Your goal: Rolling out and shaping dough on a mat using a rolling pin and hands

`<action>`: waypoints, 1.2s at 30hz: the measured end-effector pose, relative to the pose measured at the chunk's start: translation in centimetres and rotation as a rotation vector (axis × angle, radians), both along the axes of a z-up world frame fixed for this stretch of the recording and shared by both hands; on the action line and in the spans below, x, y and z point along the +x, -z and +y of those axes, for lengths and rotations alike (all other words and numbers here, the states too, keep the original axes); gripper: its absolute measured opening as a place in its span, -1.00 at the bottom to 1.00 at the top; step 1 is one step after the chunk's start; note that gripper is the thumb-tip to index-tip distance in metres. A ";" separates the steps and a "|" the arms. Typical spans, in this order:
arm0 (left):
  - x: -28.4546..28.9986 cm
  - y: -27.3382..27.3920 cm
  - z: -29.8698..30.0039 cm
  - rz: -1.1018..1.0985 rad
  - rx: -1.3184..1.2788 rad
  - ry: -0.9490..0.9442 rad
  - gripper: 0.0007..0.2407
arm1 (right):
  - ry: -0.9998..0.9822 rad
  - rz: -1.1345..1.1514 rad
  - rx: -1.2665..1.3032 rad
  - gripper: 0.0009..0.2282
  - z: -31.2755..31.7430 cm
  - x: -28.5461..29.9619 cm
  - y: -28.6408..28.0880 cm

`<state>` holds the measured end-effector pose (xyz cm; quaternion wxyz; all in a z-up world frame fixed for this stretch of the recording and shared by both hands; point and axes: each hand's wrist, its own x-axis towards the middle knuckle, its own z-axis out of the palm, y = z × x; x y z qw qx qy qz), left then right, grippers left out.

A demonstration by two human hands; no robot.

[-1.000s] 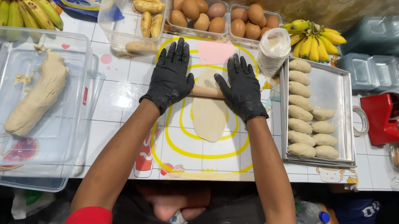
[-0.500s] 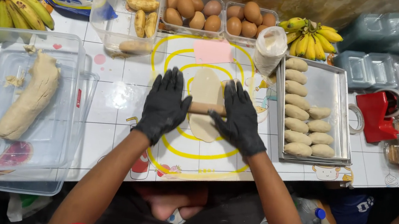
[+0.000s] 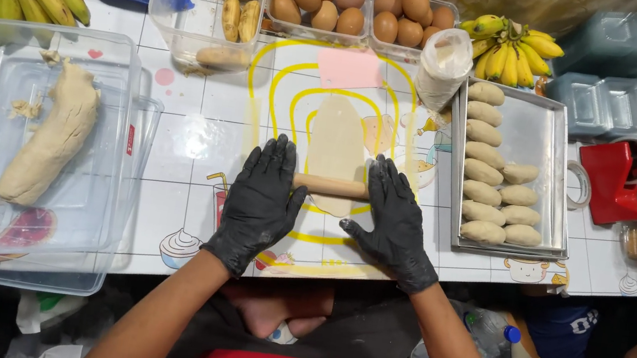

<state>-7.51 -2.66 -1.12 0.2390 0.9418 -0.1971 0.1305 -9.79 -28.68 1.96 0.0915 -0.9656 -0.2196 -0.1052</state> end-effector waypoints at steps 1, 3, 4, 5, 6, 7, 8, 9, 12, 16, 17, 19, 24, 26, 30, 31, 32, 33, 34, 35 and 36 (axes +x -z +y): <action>1.0 0.6 -0.2 0.001 0.000 0.003 -0.44 | 0.003 0.001 0.000 -0.05 -0.1 1.0 0.4; 3.1 1.6 -0.5 -0.028 0.112 -0.045 -0.38 | -0.013 -0.025 0.016 -0.19 -0.3 3.1 1.0; 5.1 2.1 -0.8 -0.035 0.112 -0.048 -0.38 | -0.015 -0.032 0.017 -0.19 -0.3 5.2 1.7; 7.1 2.7 -1.1 -0.077 0.109 -0.080 -0.40 | 0.005 -0.082 -0.004 -0.24 -0.3 7.4 2.3; 8.8 3.4 -1.4 -0.113 0.108 -0.112 -0.41 | 0.026 -0.126 -0.023 -0.28 -0.2 9.2 3.2; 9.8 2.9 -1.4 -0.114 0.111 -0.113 -0.41 | 0.024 -0.128 -0.019 -0.28 -0.1 10.2 3.3; 10.7 2.6 -1.5 -0.089 0.108 -0.126 -0.40 | 0.037 -0.138 -0.043 -0.26 -0.1 11.1 3.4; 11.8 2.2 -1.7 -0.064 0.105 -0.139 -0.39 | 0.050 -0.148 -0.066 -0.24 -0.2 12.2 3.6; 8.0 1.4 -1.1 -0.100 0.095 -0.078 -0.44 | 0.044 -0.145 -0.036 -0.24 0.4 8.4 2.7; 0.1 0.8 0.2 -0.074 0.124 -0.010 -0.43 | 0.022 -0.061 -0.044 -0.02 0.7 -0.2 0.1; -1.0 0.9 0.4 -0.062 0.083 0.006 -0.44 | 0.014 -0.027 -0.023 0.01 0.3 -1.0 0.5; -1.1 1.6 0.4 -0.044 0.045 0.024 -0.44 | 0.008 0.013 0.002 0.04 0.1 -1.1 0.8; 7.2 3.9 -1.0 -0.069 0.122 -0.103 -0.42 | 0.007 -0.141 -0.048 -0.27 -0.5 7.8 3.3; 8.6 4.0 -1.1 -0.042 0.093 -0.108 -0.41 | 0.020 -0.169 -0.028 -0.28 -0.5 9.0 4.2; 4.8 2.4 -0.7 -0.104 0.147 -0.083 -0.44 | 0.012 -0.128 0.002 -0.15 -0.2 5.2 2.7; 2.3 1.7 -0.2 -0.101 0.145 -0.084 -0.44 | 0.011 -0.126 -0.001 -0.15 0.0 2.6 2.2; -0.2 1.0 0.4 -0.069 0.131 -0.019 -0.46 | 0.051 -0.109 -0.025 -0.06 0.2 0.1 1.7; -2.8 0.3 0.9 -0.037 0.117 0.045 -0.49 | 0.090 -0.092 -0.049 0.03 0.4 -2.5 1.2; -3.0 0.6 0.9 -0.034 0.112 0.040 -0.49 | 0.085 -0.089 -0.054 0.03 0.3 -2.5 1.2; -3.3 0.8 0.9 -0.044 0.123 0.031 -0.47 | 0.078 -0.069 -0.030 0.03 0.1 -2.6 1.3; -3.7 1.0 1.1 -0.055 0.142 0.032 -0.46 | 0.081 -0.049 0.003 0.03 0.1 -3.0 1.5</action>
